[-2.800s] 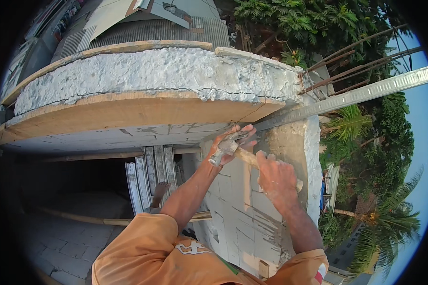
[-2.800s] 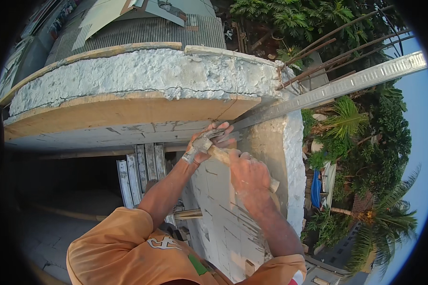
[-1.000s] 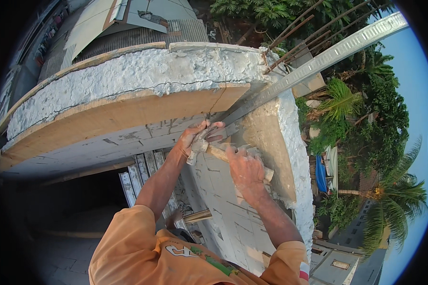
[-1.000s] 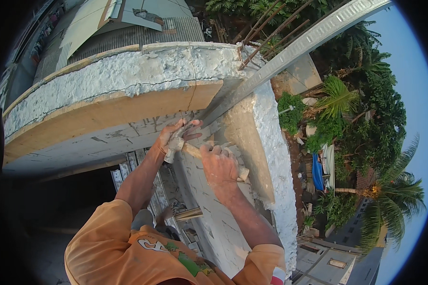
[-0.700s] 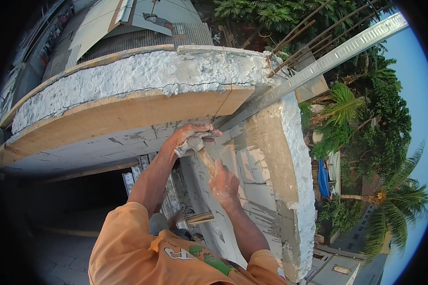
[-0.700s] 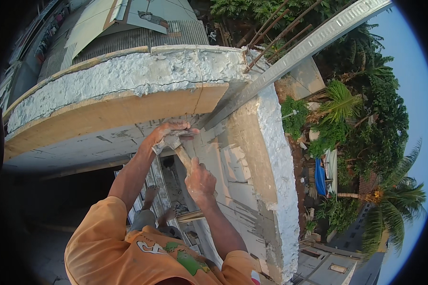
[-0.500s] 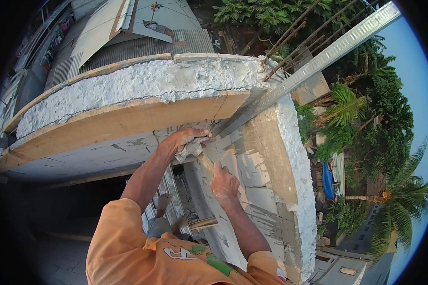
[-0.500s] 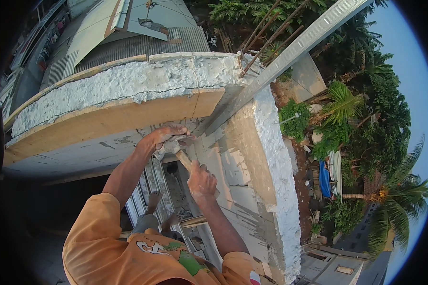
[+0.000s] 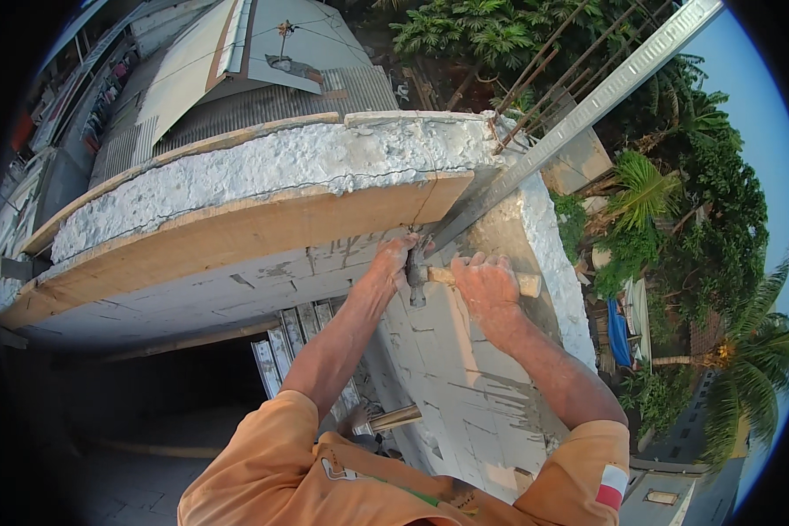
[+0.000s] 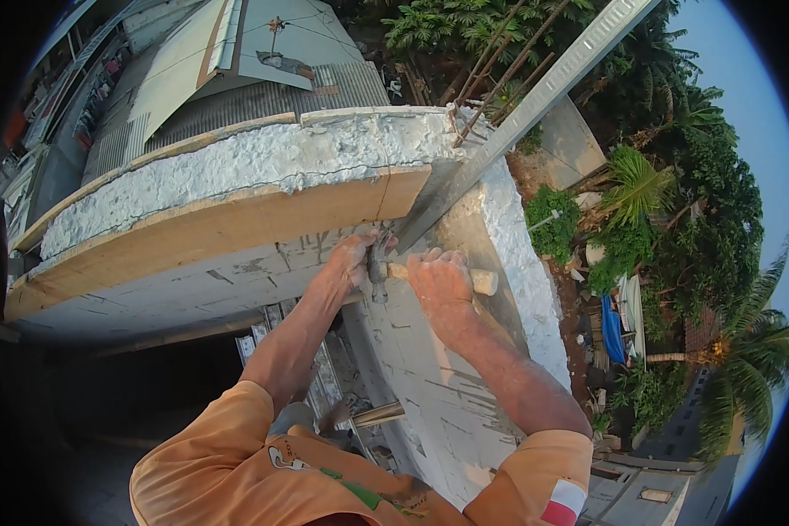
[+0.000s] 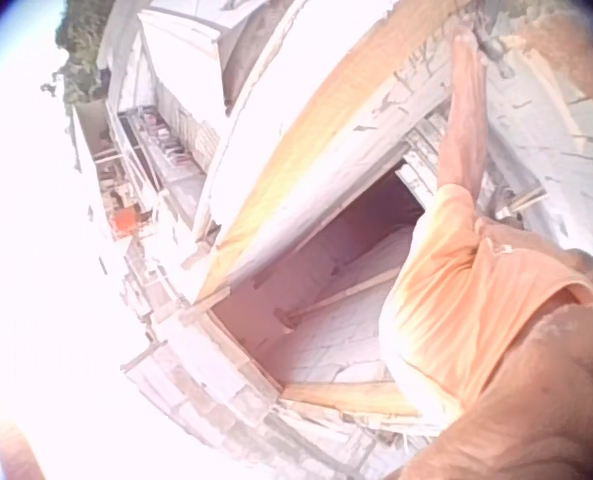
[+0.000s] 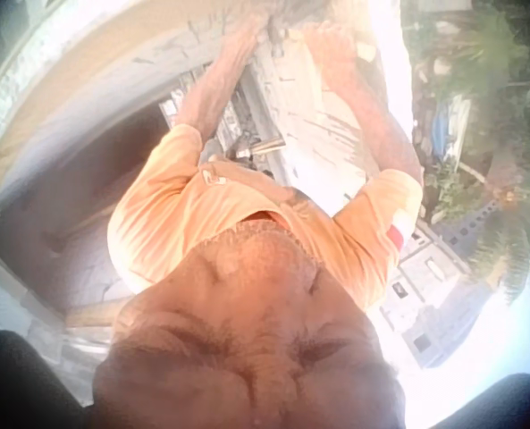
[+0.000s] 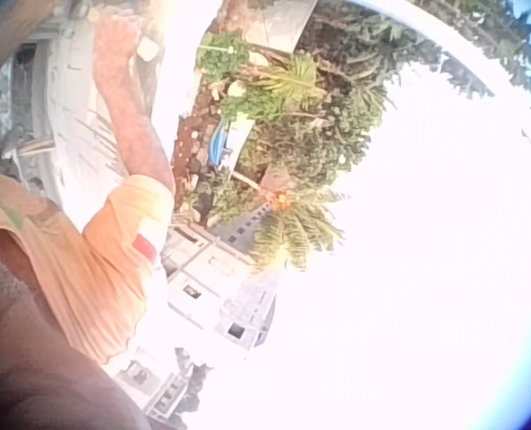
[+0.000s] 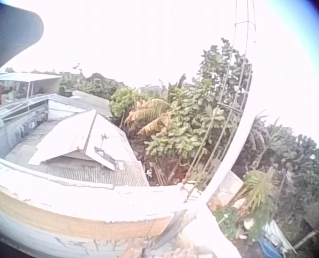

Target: The person applies plaster to the corner and edges of a concrete wall using a trowel and a hammer to secure a metal guide.

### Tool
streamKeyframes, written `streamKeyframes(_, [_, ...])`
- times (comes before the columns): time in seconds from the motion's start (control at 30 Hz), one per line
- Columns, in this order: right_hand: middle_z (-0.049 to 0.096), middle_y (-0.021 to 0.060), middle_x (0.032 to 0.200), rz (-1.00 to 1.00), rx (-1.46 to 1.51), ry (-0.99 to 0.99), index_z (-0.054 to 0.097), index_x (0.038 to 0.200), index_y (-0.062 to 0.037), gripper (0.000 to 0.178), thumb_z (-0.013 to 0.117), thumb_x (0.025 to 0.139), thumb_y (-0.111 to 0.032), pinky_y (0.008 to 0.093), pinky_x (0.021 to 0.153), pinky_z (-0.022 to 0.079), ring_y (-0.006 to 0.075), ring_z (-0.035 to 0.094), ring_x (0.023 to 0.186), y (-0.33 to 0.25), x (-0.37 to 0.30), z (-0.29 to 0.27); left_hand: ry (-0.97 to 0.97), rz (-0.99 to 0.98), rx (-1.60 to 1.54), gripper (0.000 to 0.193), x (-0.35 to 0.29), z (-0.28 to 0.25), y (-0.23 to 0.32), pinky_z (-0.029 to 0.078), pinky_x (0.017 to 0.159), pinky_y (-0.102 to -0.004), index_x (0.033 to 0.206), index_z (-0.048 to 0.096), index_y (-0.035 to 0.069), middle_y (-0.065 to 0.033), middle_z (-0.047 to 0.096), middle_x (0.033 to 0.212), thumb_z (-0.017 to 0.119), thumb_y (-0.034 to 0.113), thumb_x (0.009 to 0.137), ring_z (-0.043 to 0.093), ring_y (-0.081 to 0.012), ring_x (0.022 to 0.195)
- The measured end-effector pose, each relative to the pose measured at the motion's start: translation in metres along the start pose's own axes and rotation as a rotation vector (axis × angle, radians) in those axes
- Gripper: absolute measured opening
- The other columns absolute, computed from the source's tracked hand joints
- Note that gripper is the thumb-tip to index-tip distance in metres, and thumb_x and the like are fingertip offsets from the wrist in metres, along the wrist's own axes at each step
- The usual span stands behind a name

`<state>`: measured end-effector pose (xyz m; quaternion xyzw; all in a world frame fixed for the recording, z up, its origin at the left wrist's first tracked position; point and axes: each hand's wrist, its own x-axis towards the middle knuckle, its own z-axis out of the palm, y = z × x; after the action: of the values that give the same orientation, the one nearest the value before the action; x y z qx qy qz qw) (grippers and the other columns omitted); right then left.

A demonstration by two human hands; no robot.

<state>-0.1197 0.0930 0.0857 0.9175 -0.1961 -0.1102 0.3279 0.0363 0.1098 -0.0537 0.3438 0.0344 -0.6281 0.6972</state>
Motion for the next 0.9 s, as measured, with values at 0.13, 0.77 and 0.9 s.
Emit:
streamKeyframes(0.13, [0.066,0.0114,0.077,0.186,0.359,-0.125,0.058,0.093,-0.0071,0.014,0.065,0.082,-0.014,0.0372,0.060,0.053,0.0261,0.070,0.068,-0.071,-0.025,0.038,-0.014,0.064,0.275,0.019,-0.004,-0.028,0.006,0.056,0.081,-0.0376,0.103,0.062,-0.005,-0.0182,0.067,0.099,0.060,0.011,0.093,0.068,-0.0258,0.089])
streamKeyframes(0.77, [0.063,0.0055,0.077,0.475,0.189,-0.048,0.059,0.090,-0.0115,0.010,0.063,0.082,-0.015,0.0352,0.065,0.051,0.0226,0.067,0.071,0.030,-0.097,-0.019,-0.385,-0.038,0.285,0.013,-0.031,0.106,-0.006,0.056,0.064,-0.0303,0.089,0.065,0.004,-0.0114,0.071,0.097,0.066,0.016,0.092,0.066,-0.0170,0.074])
streamKeyframes(0.9, [0.063,0.0068,0.077,0.460,0.354,-0.187,0.060,0.093,-0.0113,0.012,0.063,0.082,-0.015,0.0365,0.065,0.051,0.0234,0.068,0.073,-0.033,-0.148,0.002,-0.404,-0.061,0.459,0.014,-0.051,0.043,-0.063,0.055,0.074,-0.0336,0.095,0.067,0.003,-0.0117,0.071,0.095,0.067,0.016,0.091,0.066,-0.0190,0.083])
